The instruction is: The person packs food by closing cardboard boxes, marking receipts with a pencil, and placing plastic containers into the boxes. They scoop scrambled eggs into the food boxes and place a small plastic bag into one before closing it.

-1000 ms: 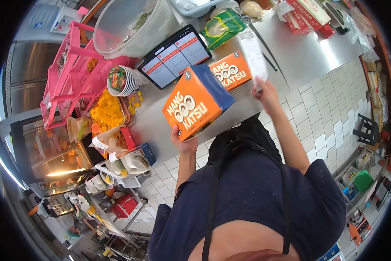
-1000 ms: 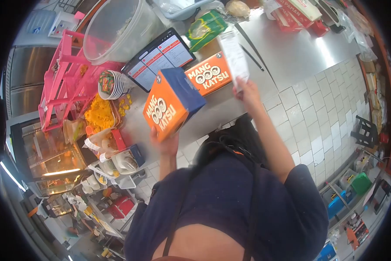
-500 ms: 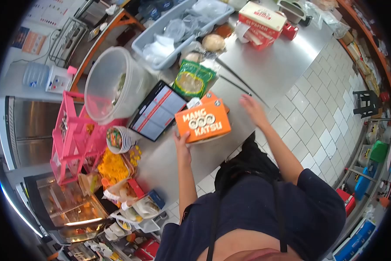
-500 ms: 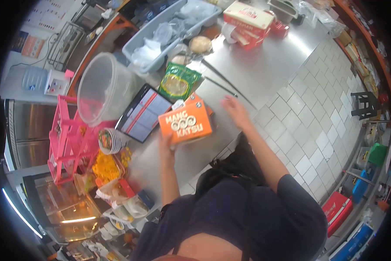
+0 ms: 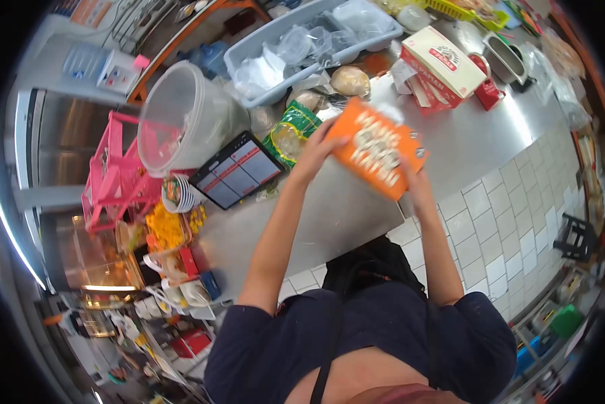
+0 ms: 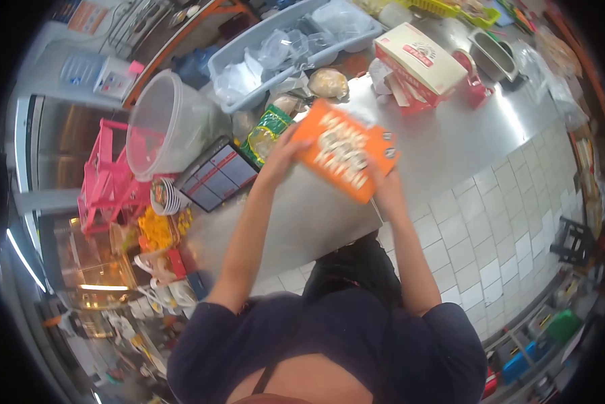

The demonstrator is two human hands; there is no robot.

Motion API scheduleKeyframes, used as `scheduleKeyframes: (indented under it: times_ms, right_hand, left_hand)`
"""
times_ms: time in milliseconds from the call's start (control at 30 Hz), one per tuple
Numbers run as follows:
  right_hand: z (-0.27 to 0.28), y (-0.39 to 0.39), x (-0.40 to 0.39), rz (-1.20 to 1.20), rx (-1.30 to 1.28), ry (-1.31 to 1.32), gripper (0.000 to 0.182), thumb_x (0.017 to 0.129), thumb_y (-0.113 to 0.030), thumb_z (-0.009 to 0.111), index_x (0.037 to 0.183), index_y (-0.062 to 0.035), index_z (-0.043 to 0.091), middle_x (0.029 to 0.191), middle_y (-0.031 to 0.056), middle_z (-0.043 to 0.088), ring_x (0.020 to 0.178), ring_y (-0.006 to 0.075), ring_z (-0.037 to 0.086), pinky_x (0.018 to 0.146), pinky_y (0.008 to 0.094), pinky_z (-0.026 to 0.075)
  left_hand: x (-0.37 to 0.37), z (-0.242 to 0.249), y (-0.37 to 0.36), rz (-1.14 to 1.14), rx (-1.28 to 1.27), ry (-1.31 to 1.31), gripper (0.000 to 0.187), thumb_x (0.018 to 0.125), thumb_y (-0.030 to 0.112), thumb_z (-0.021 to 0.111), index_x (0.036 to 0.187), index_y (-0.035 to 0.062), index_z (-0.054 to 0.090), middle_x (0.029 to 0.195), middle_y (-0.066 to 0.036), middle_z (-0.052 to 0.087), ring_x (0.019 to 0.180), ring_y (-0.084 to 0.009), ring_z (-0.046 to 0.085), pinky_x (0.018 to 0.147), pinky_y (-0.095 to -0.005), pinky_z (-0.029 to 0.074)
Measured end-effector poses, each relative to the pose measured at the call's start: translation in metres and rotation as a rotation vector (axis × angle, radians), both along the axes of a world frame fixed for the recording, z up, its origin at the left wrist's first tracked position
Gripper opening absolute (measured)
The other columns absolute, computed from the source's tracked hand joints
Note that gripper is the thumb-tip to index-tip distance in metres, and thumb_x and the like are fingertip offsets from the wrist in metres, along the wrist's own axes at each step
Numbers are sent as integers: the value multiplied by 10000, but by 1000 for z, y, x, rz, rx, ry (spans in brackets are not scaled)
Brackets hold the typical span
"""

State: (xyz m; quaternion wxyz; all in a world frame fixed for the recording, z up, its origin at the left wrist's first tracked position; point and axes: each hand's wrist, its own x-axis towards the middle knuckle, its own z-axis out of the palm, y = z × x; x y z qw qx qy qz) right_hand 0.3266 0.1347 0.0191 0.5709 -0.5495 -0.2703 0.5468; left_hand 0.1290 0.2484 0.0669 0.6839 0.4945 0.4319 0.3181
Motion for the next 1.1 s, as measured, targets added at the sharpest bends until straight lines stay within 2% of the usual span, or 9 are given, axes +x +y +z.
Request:
scheduleKeyframes:
  times_ms: [167,233,300,467,533,633,733,900,1100]
  right_hand:
    - [-40,31,39,-112,-160,-109,703,859,-569,493,1315,-52,354,1165,108,541,999,205,569,815,310,460]
    - [-29,39,45,-71,-321,-118,763,843,-633,443,1373,-102,300,1238,132,512,1048,242,552,860,385,430]
    - [-76,31,61,-54,-262,-79,762,846,-660,382,1411,-166,251,1309,135,470,1106,261,518,918,456,371]
    - [-101,-24,43,-270,-106,24,641,906,-490,432,1408,-178,185,1339,199,402,1067,370,546,894,425,433]
    - [-103,-46,40,-247,96,-391,597,911,-278,530,1352,-45,200,1226,195,436,1029,348,553,873,417,483]
    - [-32,-57,2,-366,87,-165,546,926,-272,502,1336,-33,233,1182,190,467,994,312,563,871,405,461]
    - [-4,-49,-36,-326,149,-179,512,935,-265,481,1330,-30,255,1123,180,514,955,273,570,871,379,439]
    - [22,-32,-147,-79,265,-98,424,939,-220,466,1280,-3,338,984,147,565,884,226,575,850,344,449]
    - [47,-71,-324,931,437,-638,349,885,-187,546,1196,-39,486,889,122,598,774,199,605,725,315,490]
  left_hand:
    - [80,-97,99,-68,-17,66,453,709,328,749,1039,44,625,987,-40,623,836,-118,581,655,-253,453]
    - [102,-87,88,101,24,-209,430,762,234,726,1099,20,566,1013,-67,630,821,-151,627,707,-313,517]
    - [109,-99,69,302,513,306,528,780,302,685,1160,-5,483,1056,-149,578,975,-263,567,835,-381,457]
    - [47,-98,-96,247,467,342,637,842,408,592,1284,3,378,1268,-189,440,1211,-306,407,1012,-403,313]
    - [-1,-81,-166,143,243,230,447,856,230,609,1220,24,451,1172,-113,514,1121,-192,481,967,-346,372]
    - [-82,-86,-262,228,-22,248,237,866,168,609,1059,33,580,949,-53,623,911,-141,587,824,-298,458]
    - [-185,-87,-316,736,-102,412,198,851,187,625,994,51,609,835,-39,645,791,-99,606,705,-251,475]
    - [-364,-45,-342,1657,140,267,245,819,113,594,1060,93,554,885,-10,585,809,-84,542,684,-234,425]
    - [-523,-33,-339,1472,49,95,550,746,199,685,1239,90,466,1287,-42,454,1116,-171,472,889,-343,396]
